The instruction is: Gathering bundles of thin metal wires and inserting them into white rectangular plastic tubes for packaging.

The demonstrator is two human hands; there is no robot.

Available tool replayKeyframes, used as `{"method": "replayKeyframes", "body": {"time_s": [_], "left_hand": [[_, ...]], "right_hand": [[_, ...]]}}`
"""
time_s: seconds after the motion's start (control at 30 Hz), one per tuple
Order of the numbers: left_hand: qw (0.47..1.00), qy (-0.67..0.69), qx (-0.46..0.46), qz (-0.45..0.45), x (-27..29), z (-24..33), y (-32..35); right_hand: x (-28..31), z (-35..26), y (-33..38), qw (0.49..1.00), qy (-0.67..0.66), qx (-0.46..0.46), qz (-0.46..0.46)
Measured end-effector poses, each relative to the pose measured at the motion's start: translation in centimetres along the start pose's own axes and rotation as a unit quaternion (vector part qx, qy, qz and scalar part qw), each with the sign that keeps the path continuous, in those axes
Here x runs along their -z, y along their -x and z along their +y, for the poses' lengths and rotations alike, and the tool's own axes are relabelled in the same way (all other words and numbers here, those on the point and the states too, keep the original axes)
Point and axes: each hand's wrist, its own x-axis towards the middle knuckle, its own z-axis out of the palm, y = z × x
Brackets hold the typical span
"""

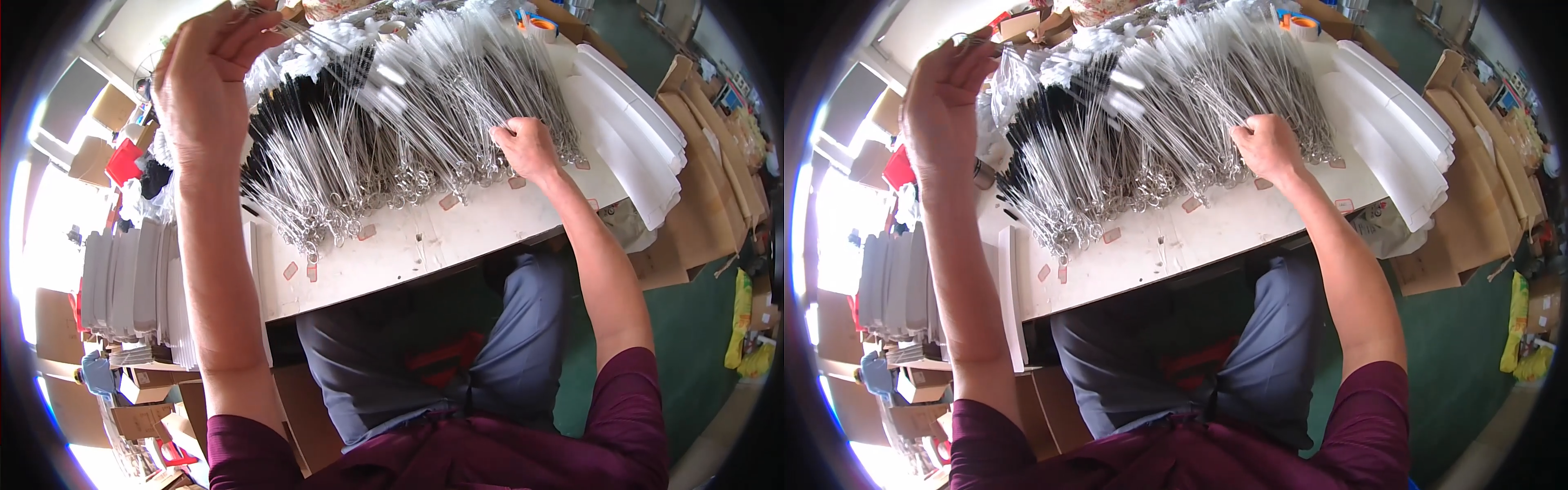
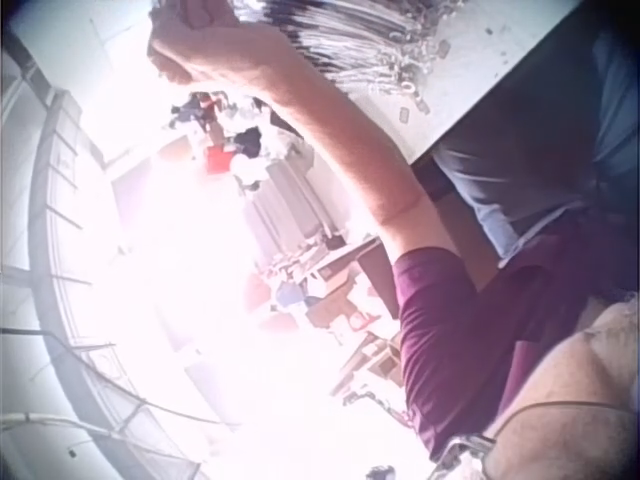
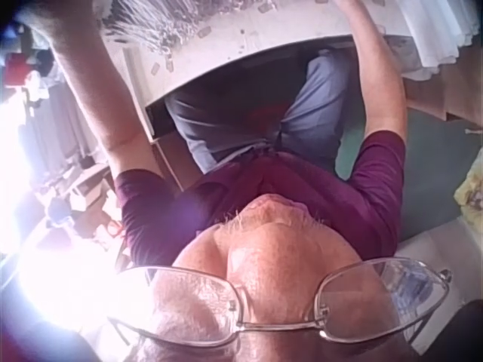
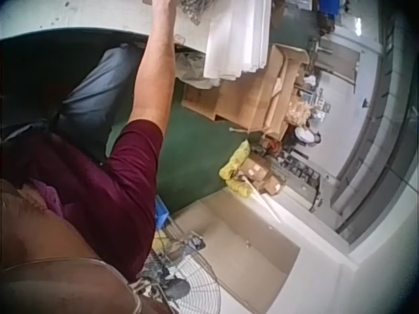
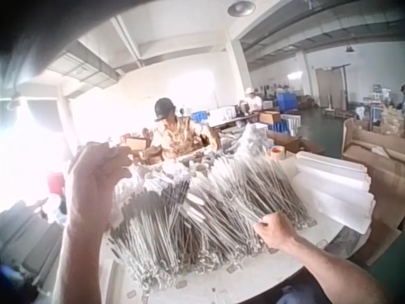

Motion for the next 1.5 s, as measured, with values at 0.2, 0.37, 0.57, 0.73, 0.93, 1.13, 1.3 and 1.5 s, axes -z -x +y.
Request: {"method": "replayKeyframes", "body": {"time_s": [0.2,0.37,0.57,0.73,0.93,1.13,1.3,1.5], "left_hand": [[0.999,-0.007,0.031,-0.039,-0.2,2.9,3.6],[0.965,0.120,0.174,-0.156,0.9,3.2,6.4],[0.946,0.124,0.246,-0.169,0.0,3.6,9.0],[0.919,0.184,0.277,-0.210,0.7,0.4,10.3],[0.875,0.252,0.349,-0.221,-0.4,-1.5,12.0],[0.888,0.270,0.303,-0.215,1.3,0.1,13.0],[0.926,0.250,0.193,-0.207,2.3,3.3,13.5],[0.965,0.129,0.064,-0.219,1.6,6.5,15.3]], "right_hand": [[-0.3,-0.3,0.4,1.000,0.029,-0.001,0.006],[-0.2,1.4,0.3,0.996,-0.087,0.001,-0.004],[2.8,-2.9,2.0,0.985,-0.164,-0.029,-0.048],[3.9,-9.9,5.7,0.869,-0.404,-0.073,-0.277],[1.5,-13.6,8.2,0.842,-0.450,-0.032,-0.296],[1.5,-13.2,9.4,0.872,-0.417,-0.075,-0.244],[2.3,-12.1,11.5,0.850,-0.461,-0.146,-0.210],[2.4,-12.1,14.7,0.773,-0.548,-0.245,-0.205]]}}
